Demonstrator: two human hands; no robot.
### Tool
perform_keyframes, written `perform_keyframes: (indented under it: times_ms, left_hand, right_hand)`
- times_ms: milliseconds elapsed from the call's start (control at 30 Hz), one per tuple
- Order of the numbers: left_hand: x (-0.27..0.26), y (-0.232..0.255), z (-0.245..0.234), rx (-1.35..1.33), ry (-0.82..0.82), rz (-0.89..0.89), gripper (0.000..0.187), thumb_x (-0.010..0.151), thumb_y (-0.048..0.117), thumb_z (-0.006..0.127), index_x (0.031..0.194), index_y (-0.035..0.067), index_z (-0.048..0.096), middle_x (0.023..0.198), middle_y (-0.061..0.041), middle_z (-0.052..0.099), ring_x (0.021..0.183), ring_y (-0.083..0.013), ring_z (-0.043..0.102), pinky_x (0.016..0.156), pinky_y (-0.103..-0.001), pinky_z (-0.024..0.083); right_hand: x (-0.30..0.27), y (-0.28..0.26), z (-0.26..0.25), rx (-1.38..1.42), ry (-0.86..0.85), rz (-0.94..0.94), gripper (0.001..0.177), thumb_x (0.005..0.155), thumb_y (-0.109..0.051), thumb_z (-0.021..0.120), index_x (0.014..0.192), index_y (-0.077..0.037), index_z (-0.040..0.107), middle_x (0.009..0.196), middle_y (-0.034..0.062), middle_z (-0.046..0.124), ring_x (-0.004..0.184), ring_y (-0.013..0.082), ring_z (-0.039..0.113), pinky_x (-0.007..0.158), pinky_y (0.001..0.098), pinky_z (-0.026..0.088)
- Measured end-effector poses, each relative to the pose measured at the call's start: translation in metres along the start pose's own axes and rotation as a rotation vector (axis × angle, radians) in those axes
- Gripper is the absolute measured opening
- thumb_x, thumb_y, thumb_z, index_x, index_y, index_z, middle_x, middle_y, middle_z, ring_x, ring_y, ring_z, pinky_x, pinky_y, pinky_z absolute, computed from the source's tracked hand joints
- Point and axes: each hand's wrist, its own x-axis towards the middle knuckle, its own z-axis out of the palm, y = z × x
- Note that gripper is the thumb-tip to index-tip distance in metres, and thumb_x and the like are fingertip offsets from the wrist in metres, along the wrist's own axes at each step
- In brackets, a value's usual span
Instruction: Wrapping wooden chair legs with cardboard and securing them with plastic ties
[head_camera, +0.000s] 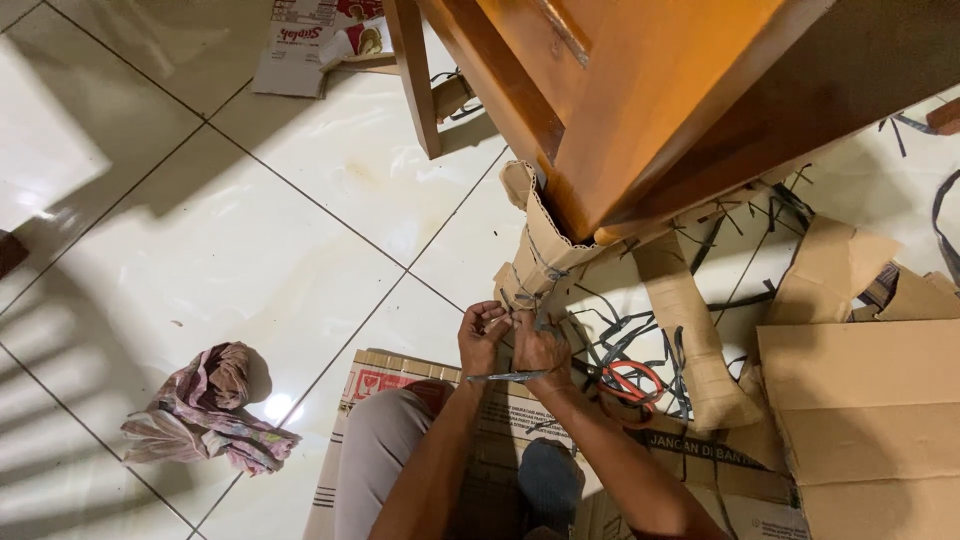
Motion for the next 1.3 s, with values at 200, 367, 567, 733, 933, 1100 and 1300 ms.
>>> perform_keyframes:
  times_ms: [200,367,567,733,933,1100,1300]
  left_hand:
    - [0.007,-0.008,-0.002,0.056,0.019,0.014,0.047,0.075,-0.006,0.083,0.118,-0.001,0.065,0.092,-0.007,0.063,0.087,-0.0184,0.073,0.081,-0.03,0.061]
    - [0.008,-0.006,0.002,0.11,0.033,0.059,0.046,0.073,-0.004,0.084,0.116,-0.001,0.068,0.087,-0.008,0.06,0.085,-0.0184,0.07,0.078,-0.031,0.058]
    - [0.01,-0.005,0.007,0.156,0.064,0.128,0.035,0.075,-0.009,0.074,0.108,0.0,0.068,0.084,-0.003,0.049,0.081,-0.0145,0.062,0.076,-0.027,0.053]
    - [-0.004,0.027,0.023,0.2,0.065,0.146,0.03,0.075,-0.011,0.067,0.103,0.0,0.066,0.083,-0.001,0.044,0.079,-0.014,0.059,0.074,-0.028,0.053]
    - [-0.008,0.04,0.032,0.267,0.094,0.176,0.021,0.082,-0.009,0.068,0.098,0.003,0.062,0.085,0.0,0.042,0.08,-0.0146,0.059,0.077,-0.028,0.055]
    - [0.011,0.041,0.031,0.371,0.096,0.265,0.019,0.083,-0.011,0.071,0.093,0.002,0.06,0.083,-0.003,0.045,0.08,-0.0204,0.065,0.076,-0.036,0.057]
    - [0.016,0.021,0.023,0.361,0.101,0.172,0.018,0.089,-0.001,0.07,0.105,0.004,0.064,0.092,-0.007,0.053,0.088,-0.0192,0.061,0.084,-0.038,0.056]
  right_hand:
    - [0.001,0.03,0.035,0.076,0.175,0.011,0.019,0.097,-0.031,0.057,0.106,-0.022,0.07,0.082,0.0149,0.076,0.074,0.0383,0.075,0.063,0.0515,0.062]
    - [-0.002,0.055,0.08,-0.071,0.21,-0.009,0.022,0.094,-0.035,0.065,0.1,-0.015,0.073,0.086,0.0152,0.076,0.076,0.0353,0.075,0.068,0.0484,0.062]
    - [-0.002,0.05,0.041,0.125,0.253,-0.03,0.013,0.097,-0.026,0.067,0.089,-0.015,0.065,0.076,0.0118,0.071,0.069,0.037,0.072,0.062,0.0452,0.059]
    - [-0.008,0.041,0.009,0.049,0.261,-0.039,0.009,0.097,-0.025,0.064,0.092,-0.019,0.059,0.076,0.0071,0.063,0.072,0.0339,0.07,0.062,0.0429,0.056]
    - [-0.02,0.045,0.014,0.074,0.259,0.019,0.007,0.097,-0.028,0.062,0.094,-0.023,0.059,0.076,0.0062,0.064,0.069,0.0362,0.071,0.061,0.0483,0.054]
    - [-0.018,0.033,-0.008,0.079,0.278,0.006,0.01,0.097,-0.029,0.065,0.089,-0.023,0.06,0.074,0.0058,0.063,0.07,0.0345,0.07,0.062,0.0435,0.057]
    - [-0.027,0.032,0.005,0.226,0.18,0.084,0.012,0.103,-0.028,0.055,0.094,-0.02,0.057,0.077,0.0135,0.063,0.074,0.0435,0.069,0.064,0.0529,0.054]
